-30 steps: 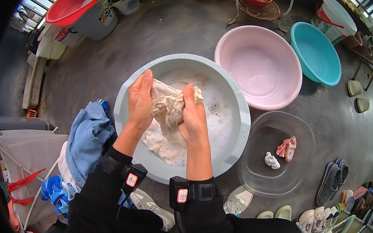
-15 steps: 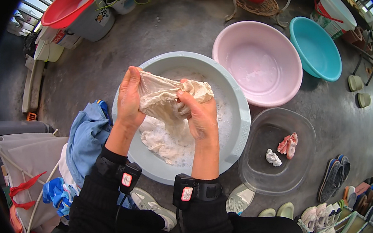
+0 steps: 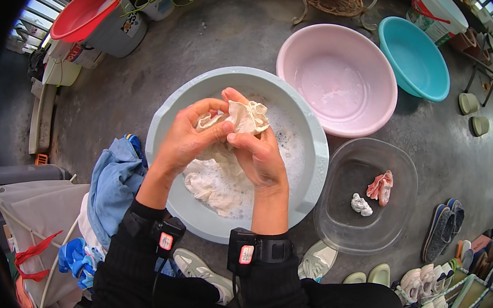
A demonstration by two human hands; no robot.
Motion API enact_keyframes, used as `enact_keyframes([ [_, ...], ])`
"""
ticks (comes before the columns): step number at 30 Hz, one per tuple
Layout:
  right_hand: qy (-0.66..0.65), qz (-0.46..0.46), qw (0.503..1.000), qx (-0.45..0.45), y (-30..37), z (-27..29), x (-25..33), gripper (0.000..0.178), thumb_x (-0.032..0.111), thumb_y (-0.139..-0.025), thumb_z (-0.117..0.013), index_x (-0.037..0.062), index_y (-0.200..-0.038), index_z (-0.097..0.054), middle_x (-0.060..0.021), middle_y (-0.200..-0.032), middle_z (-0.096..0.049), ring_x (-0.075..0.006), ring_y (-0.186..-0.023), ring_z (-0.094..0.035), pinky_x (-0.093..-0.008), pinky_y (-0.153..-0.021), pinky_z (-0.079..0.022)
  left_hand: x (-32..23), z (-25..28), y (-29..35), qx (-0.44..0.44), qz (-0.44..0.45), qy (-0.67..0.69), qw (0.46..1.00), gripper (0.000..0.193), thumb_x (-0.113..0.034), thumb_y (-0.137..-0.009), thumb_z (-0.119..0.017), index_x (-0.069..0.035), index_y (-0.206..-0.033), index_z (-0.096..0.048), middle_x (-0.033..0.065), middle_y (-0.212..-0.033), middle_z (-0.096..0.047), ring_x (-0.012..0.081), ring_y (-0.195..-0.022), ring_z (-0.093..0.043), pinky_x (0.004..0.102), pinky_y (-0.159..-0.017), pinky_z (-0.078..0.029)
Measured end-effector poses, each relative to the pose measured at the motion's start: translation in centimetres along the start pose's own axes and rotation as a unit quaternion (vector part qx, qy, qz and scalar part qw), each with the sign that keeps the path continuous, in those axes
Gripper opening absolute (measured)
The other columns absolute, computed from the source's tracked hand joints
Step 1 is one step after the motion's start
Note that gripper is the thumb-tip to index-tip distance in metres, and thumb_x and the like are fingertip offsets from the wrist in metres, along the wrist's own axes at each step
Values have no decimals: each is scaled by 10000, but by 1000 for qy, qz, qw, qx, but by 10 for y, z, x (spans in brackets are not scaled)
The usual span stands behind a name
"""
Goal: The person hand-washes several garments in a basin of soapy water. They scrub and rinse a light-colored cloth, then a pair of blue jeans, and finally a blue jacket, moving each item to a separate basin after washing.
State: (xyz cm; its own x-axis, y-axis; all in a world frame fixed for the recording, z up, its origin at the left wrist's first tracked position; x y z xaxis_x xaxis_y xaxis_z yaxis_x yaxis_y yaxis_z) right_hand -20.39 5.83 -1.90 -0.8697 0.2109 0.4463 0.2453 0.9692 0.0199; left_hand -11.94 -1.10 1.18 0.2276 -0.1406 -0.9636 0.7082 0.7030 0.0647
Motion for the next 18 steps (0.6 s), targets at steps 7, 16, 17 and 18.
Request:
enact_keyframes([
  [7, -19, 26, 999, -37, -1, 14, 11, 581, -117, -832, -419, -4, -1400, -359, -188, -1376, -456, -251, -1242, -488, -353, -1032, -421, 17, 29, -2, -62, 13, 314, 947, 125, -78, -897, -622, -92, -1017, -591, 17, -987, -637, 116, -931, -607, 265, -832, -513],
  [16, 408, -15, 913, 10, 2, 12, -1, 711, 175, -722, -741, 104, -1357, -430, -214, -1488, -299, -316, -1417, -217, -502, -1106, -183, -1, 22, -3, -41, 86, 473, 876, 228, -191, -1000, -442, -12, -1108, -531, 80, -1048, -620, 167, -933, -631, 317, -824, -539],
  [17, 552, -84, 829, 29, 5, 16, -18, 642, 158, -732, -722, 91, -1316, -464, -216, -1443, -358, -306, -1380, -284, -480, -1084, -228, -12, 23, -3, -26, 84, 494, 865, 230, -194, -1000, -442, -13, -1112, -529, 78, -1046, -619, 163, -935, -629, 313, -823, -537],
  [18, 672, -131, 728, 35, 8, 23, -30, 574, 140, -742, -702, 79, -1276, -499, -218, -1398, -417, -296, -1344, -351, -459, -1062, -273, -24, 26, -3, -1, 61, 518, 853, 223, -230, -973, -511, -23, -1030, -570, 60, -963, -637, 155, -853, -641, 304, -767, -547],
])
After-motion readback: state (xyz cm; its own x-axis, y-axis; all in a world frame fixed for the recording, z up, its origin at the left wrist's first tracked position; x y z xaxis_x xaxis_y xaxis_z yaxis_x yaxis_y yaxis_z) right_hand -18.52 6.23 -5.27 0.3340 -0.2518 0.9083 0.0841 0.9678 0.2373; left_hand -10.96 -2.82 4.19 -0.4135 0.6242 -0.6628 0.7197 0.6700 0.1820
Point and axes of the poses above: each hand's wrist, its own y-axis away from the middle knuckle, its own z-axis out of the back of the hand, x = y × z, the point moved 8 cm from there along -y, towards the middle knuckle
